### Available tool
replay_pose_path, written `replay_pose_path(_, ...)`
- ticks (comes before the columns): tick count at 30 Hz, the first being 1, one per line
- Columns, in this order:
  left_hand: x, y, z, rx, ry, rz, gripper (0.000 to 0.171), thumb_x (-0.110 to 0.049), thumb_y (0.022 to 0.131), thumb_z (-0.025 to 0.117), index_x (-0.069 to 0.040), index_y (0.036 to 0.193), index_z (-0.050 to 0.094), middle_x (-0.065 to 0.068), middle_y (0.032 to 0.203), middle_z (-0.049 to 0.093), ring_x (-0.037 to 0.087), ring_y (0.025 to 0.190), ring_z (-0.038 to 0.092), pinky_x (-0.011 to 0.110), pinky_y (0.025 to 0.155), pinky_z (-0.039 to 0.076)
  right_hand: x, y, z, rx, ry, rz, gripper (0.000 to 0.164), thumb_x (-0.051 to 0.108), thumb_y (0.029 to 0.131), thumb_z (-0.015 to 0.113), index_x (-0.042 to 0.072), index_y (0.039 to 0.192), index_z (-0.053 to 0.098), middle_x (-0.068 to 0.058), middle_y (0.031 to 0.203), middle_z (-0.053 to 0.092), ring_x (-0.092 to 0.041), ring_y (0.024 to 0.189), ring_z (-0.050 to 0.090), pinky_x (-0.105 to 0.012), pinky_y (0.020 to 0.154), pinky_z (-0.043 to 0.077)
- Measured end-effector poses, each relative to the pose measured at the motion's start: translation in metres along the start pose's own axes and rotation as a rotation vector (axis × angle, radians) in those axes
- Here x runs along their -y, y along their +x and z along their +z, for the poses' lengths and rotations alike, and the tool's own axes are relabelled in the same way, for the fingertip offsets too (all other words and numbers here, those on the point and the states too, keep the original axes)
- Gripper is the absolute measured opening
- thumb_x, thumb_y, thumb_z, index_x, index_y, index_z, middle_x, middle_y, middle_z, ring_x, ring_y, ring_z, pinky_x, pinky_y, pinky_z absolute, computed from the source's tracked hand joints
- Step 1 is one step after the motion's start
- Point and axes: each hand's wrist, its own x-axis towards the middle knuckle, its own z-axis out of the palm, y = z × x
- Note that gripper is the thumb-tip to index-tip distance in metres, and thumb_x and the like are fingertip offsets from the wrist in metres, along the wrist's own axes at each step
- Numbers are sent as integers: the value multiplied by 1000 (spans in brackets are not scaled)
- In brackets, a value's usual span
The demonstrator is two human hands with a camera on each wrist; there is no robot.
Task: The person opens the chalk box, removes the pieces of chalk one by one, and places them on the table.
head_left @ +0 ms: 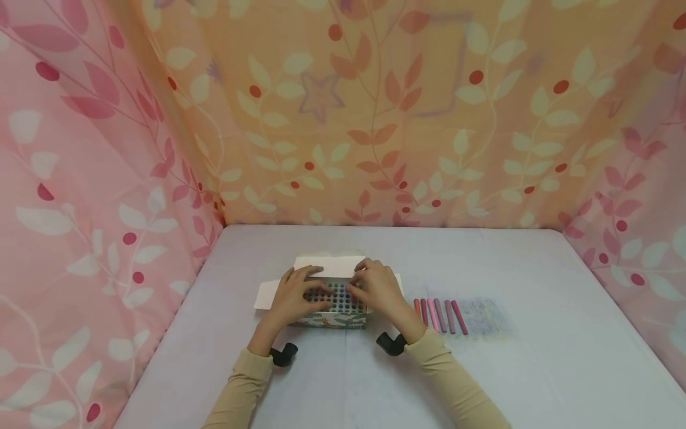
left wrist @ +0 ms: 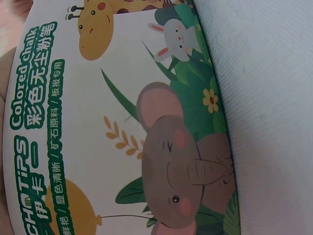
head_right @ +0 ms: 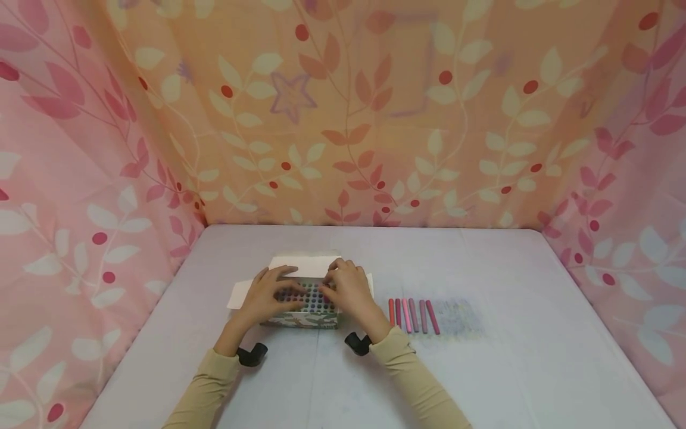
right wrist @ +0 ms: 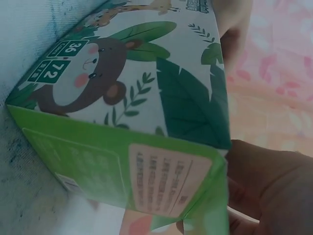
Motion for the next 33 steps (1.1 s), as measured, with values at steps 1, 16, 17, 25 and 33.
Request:
replay_pose_path(1,0,0,0,-1,-1,1,27,-54,75,69,-36,95,70,0,139,45,25,131,36,54,114,14,1,0,0,1,-4,11,18,35,77,75,17,81,76,-2,99,63,-23,88,57,-39,67,49)
replay_pose_path(16,0,1,0,-14,8,7,27,-54,74,71,-36,94,70,0,138,47,26,130,38,55,113,16,9,4,0,16,15,63,10,27,78,73,17,78,73,-1,100,61,-21,87,54,-36,68,45)
replay_pose_path(17,-1,1,0,-14,10,7,27,-54,74,71,-36,94,70,0,138,47,26,130,38,55,113,16,9,4,1,11,21,63,10,27,78,73,17,78,73,-1,100,61,-21,87,54,-36,68,45)
replay_pose_path(25,-1,0,0,-5,9,4,28,-54,74,70,-35,95,70,0,138,46,26,130,38,53,114,14,5,2,2,-96,47,16,9,26,76,72,17,76,71,-1,98,60,-20,85,56,-36,69,49)
replay_pose_path(33,-4,0,-2,-18,6,2,28,-52,73,72,-33,94,71,2,137,48,27,129,39,55,113,15,1,-2,-10,-222,192,-7,8,23,79,72,17,79,68,1,98,59,-19,92,58,-37,76,54)
